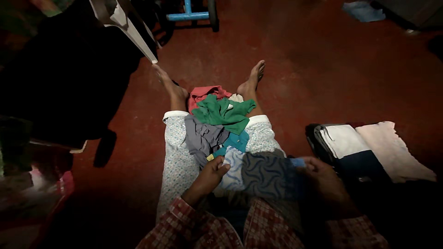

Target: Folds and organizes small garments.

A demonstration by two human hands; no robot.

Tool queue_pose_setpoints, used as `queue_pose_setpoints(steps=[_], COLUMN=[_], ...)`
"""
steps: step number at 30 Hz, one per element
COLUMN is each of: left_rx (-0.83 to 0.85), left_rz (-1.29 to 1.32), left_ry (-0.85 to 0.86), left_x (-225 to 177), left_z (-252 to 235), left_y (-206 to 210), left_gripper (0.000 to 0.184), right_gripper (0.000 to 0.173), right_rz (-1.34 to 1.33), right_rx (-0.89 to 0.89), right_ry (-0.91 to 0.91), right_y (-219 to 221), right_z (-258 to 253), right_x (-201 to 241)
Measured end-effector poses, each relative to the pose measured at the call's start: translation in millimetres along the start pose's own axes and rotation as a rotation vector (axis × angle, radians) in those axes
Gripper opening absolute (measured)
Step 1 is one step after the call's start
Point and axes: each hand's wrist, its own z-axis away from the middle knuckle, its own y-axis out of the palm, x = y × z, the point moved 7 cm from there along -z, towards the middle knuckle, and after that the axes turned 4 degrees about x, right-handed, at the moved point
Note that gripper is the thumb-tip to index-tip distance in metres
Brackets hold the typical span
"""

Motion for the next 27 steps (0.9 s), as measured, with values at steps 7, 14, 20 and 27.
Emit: queue_pose_setpoints(steps=[7,14,20,27], left_rx=[0.009,-0.018,-0.049,-0.017], left_rz=[0.037,0.010,-0.013,-0.155], left_ry=[-0.016,-0.068,-0.104,0.000], left_x=[8,13,14,2], left_z=[1,0,2,6], left_y=[1,-1,-2,2], left_gripper=[0.014,0.019,0.028,0.027], right_gripper=[0.012,0.034,0.025,0.024], right_rz=[-0.072,0.392,0.618,0.611], right_rx=[0.038,-0.169,-0.082,0.066], right_ry=[-0.028,-0.259,-0.555,-0.638], right_y=[4,-1,42,86], right_z=[-7,-5,12,0], right_x=[-8,7,53,66])
